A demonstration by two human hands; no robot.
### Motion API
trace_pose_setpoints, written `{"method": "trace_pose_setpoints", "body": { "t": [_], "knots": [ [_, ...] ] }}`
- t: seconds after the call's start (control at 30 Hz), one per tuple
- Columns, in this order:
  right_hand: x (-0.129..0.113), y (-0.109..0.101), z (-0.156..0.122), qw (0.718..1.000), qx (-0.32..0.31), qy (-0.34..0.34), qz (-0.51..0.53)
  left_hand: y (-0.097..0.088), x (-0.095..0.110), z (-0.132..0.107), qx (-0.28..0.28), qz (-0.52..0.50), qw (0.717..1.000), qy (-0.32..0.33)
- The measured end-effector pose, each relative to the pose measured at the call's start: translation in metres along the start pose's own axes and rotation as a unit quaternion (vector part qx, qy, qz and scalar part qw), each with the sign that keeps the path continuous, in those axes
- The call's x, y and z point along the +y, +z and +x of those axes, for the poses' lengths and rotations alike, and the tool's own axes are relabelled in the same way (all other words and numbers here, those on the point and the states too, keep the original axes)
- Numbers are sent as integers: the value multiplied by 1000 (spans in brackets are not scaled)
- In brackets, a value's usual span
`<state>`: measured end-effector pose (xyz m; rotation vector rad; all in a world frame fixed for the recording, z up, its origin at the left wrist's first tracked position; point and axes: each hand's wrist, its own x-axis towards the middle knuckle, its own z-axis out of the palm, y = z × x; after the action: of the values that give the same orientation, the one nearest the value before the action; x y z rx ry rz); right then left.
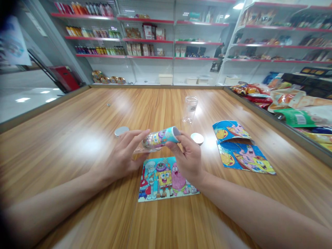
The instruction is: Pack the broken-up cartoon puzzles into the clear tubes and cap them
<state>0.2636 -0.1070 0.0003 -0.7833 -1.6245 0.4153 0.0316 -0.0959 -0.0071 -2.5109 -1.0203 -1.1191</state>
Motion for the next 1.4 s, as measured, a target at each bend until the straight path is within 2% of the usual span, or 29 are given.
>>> {"method": "trace_pose_setpoints", "body": {
  "t": [0.07,0.13,0.3,0.4,0.57,0.8,1.07,1.13,1.23,1.3,1.33,1.4],
  "knots": [
    [-2,1,-1,996,-82,-15,-37,0,0,-1,9,-5,1000,-5],
    [-4,2,-1,989,-126,-35,-69,1,0,-1,9,2,1000,-10],
    [-9,1,0,986,-45,-97,-131,1,0,-1,6,35,999,-35],
    [-9,1,0,981,-74,-138,-110,-1,1,0,15,30,999,-21],
    [-6,3,-4,972,-128,-167,-103,-2,3,1,15,21,999,28],
    [-13,-5,-7,943,-277,-134,-124,-2,0,-1,9,20,998,52],
    [-18,-2,-2,928,-332,-118,-123,-1,0,-1,8,8,998,66],
    [-18,-1,-2,934,-313,-136,-106,-2,2,-1,6,-1,998,69],
    [-19,-2,-3,958,-204,-180,-88,0,4,-2,23,-46,998,45],
    [-19,-3,-3,968,-123,-189,-107,4,2,-3,56,-88,994,-10],
    [-19,-3,-4,970,-103,-182,-126,7,0,-3,77,-114,989,-51],
    [-19,-3,-5,966,-115,-153,-173,14,-4,-3,121,-191,963,-144]
  ]
}}
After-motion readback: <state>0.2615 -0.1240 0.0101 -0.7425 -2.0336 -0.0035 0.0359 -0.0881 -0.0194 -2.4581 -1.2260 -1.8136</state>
